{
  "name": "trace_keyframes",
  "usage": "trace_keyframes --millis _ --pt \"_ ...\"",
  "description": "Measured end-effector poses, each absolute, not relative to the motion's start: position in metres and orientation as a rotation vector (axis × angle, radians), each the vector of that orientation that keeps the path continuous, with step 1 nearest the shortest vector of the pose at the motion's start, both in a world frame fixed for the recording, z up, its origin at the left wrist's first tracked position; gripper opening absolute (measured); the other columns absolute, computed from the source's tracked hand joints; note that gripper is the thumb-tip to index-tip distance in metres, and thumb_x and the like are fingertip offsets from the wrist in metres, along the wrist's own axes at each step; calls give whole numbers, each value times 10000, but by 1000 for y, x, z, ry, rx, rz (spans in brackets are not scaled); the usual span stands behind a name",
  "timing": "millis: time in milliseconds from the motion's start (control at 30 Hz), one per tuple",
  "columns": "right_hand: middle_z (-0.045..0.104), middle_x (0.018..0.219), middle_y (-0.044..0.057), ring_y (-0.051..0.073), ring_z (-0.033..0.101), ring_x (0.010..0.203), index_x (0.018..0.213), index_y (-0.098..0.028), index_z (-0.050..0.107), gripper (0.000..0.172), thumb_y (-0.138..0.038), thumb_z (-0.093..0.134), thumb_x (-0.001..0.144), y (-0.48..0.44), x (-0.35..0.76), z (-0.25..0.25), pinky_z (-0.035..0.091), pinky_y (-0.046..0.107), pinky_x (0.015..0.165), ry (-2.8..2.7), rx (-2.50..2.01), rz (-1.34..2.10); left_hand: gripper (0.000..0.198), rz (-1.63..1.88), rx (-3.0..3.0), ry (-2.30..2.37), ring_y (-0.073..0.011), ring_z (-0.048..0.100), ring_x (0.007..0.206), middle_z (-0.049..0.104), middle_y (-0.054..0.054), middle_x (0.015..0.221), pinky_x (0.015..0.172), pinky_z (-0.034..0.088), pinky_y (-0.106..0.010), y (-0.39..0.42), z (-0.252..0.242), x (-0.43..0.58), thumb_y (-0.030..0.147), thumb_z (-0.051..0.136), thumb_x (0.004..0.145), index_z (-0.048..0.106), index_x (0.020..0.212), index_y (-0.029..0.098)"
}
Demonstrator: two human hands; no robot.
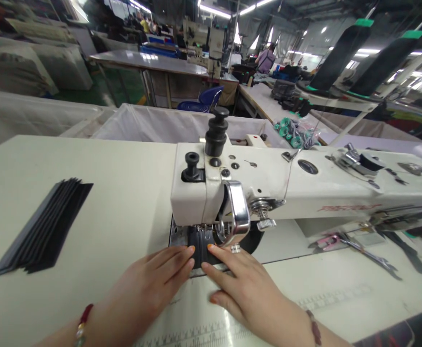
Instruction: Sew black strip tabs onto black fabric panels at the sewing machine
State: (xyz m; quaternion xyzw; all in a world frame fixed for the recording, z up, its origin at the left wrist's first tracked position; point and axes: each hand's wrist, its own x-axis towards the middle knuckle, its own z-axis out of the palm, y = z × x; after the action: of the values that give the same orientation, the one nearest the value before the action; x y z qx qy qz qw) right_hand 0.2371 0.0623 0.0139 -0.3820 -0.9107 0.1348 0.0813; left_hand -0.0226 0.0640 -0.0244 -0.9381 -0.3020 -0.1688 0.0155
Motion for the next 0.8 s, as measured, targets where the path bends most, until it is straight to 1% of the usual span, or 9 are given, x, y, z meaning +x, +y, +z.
trace_keyframes --millis 133,300,367,500,633,733,800 --pt "439 1432 66 248 434 1284 1327 -285 518 456 -512 453 936 64 237 15 383 429 1063 -2725 -1142 397 364 -513 -2849 -899 -265 545 1139 578 -146 1261 867 556 -389 65 -18 -20 24 364 910 549 1219 75" --pt "444 1428 58 245 438 1279 1334 -293 508 472 -536 436 935 65 237 15 376 424 1069 -2730 -1149 421 374 -516 -2798 -868 -255 573 1080 611 -143 1208 809 562 -363 65 -12 -19 45 306 927 576 1184 73" --pt "456 1417 66 245 429 1287 1334 -289 508 476 -536 438 933 66 237 14 376 422 1068 -2733 -1140 423 371 -506 -2804 -875 -257 569 1082 607 -145 1213 817 555 -366 65 -11 -19 47 313 927 573 1189 75" --pt "483 1390 81 259 405 1304 1335 -289 511 476 -528 461 927 67 238 12 390 431 1051 -2730 -1124 393 344 -517 -2816 -902 -243 555 1107 597 -129 1227 880 526 -363 66 -10 -18 43 366 918 573 1188 96" --pt "561 1299 82 260 445 1267 1317 -290 533 461 -520 482 920 70 238 10 406 434 1038 -2712 -1126 365 310 -552 -2832 -889 -236 567 1082 608 -137 1199 895 521 -373 71 -6 -17 76 372 939 576 1172 84" --pt "605 1221 75 255 444 1266 1316 -293 529 454 -513 484 921 73 237 8 376 446 1061 -2693 -1119 356 300 -593 -2834 -869 -235 574 1075 614 -147 1180 885 530 -375 77 -3 -16 89 365 950 567 1170 69" --pt "599 1222 77 257 432 1276 1314 -295 526 445 -506 482 925 76 237 7 353 457 1074 -2689 -1111 360 292 -618 -2823 -839 -237 577 1072 623 -151 1152 874 539 -379 81 -2 -16 85 367 948 566 1160 62"
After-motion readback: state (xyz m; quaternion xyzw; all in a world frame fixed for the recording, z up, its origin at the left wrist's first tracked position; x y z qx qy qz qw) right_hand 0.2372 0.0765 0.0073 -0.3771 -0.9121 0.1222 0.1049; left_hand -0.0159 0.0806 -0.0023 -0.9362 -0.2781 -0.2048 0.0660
